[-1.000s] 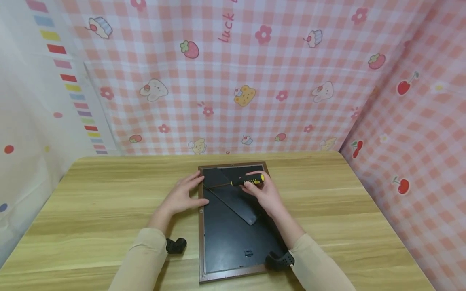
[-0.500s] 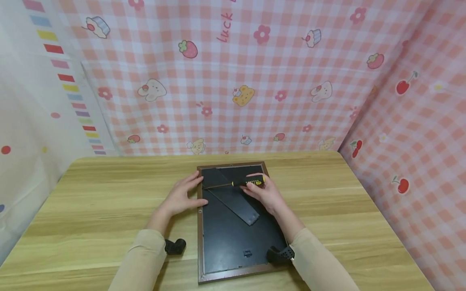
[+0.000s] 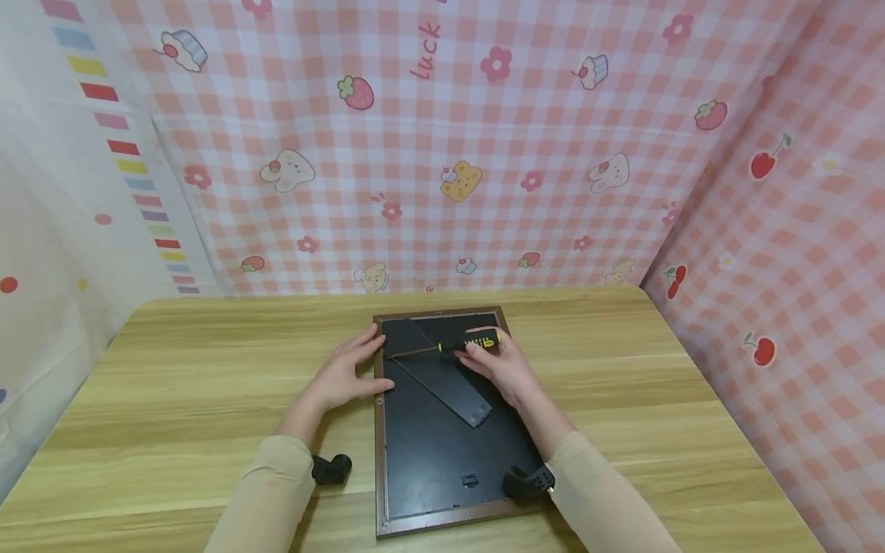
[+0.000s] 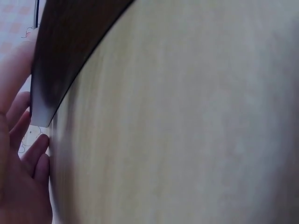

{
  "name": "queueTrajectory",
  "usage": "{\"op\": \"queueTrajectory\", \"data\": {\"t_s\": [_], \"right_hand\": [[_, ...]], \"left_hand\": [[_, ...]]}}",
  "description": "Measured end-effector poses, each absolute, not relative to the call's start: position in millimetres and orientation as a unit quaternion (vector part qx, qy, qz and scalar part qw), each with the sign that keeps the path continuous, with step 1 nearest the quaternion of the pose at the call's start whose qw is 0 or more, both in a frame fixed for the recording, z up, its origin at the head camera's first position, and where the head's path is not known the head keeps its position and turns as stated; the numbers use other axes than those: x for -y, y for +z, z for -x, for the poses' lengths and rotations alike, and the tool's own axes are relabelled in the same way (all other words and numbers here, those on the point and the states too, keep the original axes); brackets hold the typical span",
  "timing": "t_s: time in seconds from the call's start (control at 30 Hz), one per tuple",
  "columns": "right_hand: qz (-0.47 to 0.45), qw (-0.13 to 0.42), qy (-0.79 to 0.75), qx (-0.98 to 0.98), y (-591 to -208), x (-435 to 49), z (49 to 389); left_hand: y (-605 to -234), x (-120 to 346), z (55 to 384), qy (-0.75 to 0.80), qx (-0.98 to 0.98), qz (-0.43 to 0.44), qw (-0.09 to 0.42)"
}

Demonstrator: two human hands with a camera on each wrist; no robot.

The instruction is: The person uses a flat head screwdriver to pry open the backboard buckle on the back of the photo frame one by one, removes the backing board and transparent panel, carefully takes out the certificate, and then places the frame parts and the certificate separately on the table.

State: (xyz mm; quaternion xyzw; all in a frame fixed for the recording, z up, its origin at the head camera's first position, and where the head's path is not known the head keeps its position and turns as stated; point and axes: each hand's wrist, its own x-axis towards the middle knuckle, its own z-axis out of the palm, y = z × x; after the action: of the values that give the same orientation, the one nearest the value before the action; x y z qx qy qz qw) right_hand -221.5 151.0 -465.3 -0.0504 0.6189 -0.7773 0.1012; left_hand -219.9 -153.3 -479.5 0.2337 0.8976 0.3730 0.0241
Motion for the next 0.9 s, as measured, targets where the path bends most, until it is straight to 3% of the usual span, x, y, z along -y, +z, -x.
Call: {"op": "queueTrajectory", "data": {"t_s": [0.57,0.9], "right_hand": [[0.12,0.093,-0.73,-0.666,-452,-151,243],[0.099,0.099,-0.738,-0.661,-440,-144,243]], "left_hand": [[-479,154,219,0.386,-0.891,-0.238,0.028],[-479,153,218,0.386,-0.891,-0.238,0.029]]}}
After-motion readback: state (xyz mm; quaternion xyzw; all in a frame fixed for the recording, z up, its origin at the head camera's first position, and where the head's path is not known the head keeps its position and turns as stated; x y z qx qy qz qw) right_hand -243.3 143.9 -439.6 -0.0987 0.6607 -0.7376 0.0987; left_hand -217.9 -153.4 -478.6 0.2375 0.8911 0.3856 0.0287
